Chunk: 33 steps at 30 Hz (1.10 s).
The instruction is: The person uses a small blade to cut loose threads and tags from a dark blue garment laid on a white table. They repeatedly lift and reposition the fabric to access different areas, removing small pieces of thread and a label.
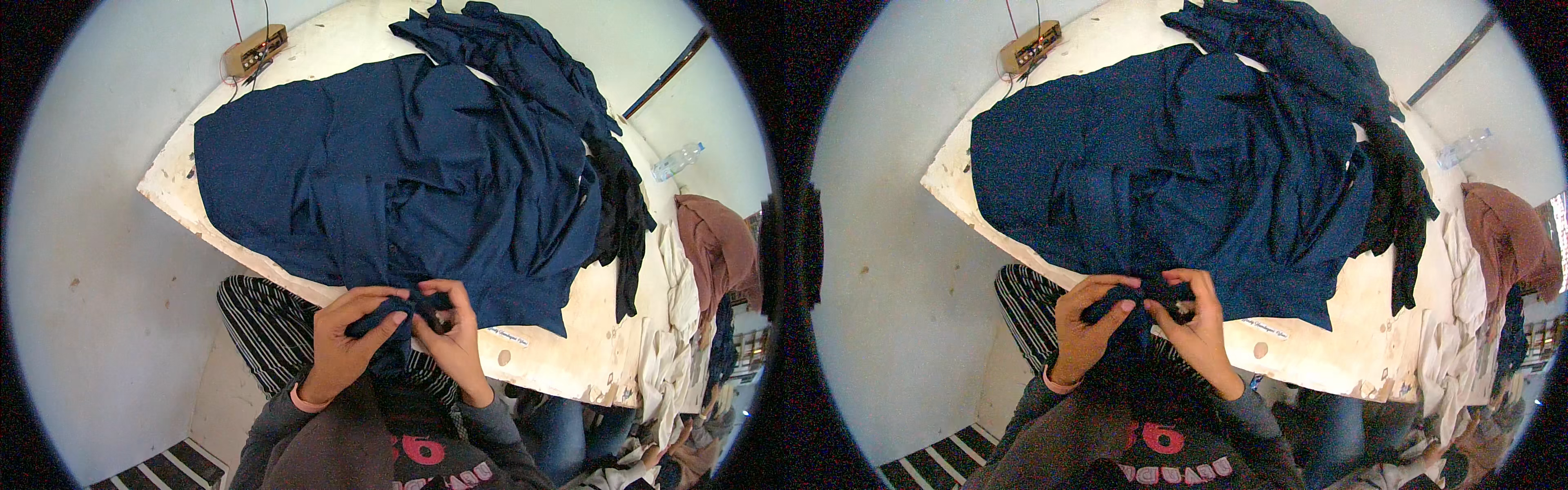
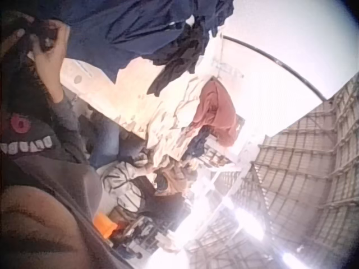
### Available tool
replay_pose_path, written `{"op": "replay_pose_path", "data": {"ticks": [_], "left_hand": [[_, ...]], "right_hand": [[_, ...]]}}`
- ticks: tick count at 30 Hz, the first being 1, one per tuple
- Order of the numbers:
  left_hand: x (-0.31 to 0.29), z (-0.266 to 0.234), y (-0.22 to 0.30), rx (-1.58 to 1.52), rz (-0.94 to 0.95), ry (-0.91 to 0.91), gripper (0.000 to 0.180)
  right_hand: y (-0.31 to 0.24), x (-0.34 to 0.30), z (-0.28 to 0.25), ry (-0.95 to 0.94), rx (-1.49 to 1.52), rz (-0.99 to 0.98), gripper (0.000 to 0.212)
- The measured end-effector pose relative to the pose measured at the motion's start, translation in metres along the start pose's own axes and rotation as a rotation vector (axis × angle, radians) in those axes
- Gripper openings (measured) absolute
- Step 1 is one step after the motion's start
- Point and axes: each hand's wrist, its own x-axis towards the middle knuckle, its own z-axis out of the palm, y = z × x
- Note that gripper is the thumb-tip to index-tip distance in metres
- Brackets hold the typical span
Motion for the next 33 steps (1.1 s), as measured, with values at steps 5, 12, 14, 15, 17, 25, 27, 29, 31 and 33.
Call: {"op": "replay_pose_path", "data": {"ticks": [5,12,14,15,17,25,27,29,31,33], "left_hand": [[-0.005,-0.001,-0.004,0.221,0.115,-0.022,0.020],[-0.009,0.003,-0.001,0.343,0.099,-0.004,0.026],[-0.008,0.002,-0.005,0.262,0.080,0.045,0.025],[-0.009,0.001,-0.007,0.228,0.068,0.067,0.024],[-0.007,0.000,-0.002,0.188,0.046,0.079,0.023],[-0.009,0.002,-0.001,0.177,0.048,0.094,0.021],[-0.009,0.002,0.000,0.182,0.042,0.093,0.020],[-0.009,0.002,0.000,0.169,0.043,0.081,0.020],[-0.009,0.002,0.001,0.162,0.043,0.073,0.019],[-0.008,0.003,0.002,0.167,0.044,0.070,0.019]], "right_hand": [[-0.024,0.002,-0.022,0.020,-0.024,-0.088,0.029],[-0.050,0.001,-0.020,0.063,-0.074,-0.445,0.012],[-0.051,-0.006,-0.029,0.073,-0.042,-0.406,0.017],[-0.054,-0.006,-0.029,0.074,-0.105,-0.354,0.019],[-0.064,-0.004,-0.028,0.074,-0.231,-0.251,0.024],[-0.053,-0.002,-0.026,-0.001,-0.627,-0.486,0.023],[-0.055,0.000,-0.022,-0.003,-0.592,-0.496,0.023],[-0.057,0.002,-0.019,-0.001,-0.578,-0.497,0.021],[-0.060,0.002,-0.017,0.005,-0.588,-0.486,0.017],[-0.056,0.002,-0.019,0.006,-0.629,-0.527,0.022]]}}
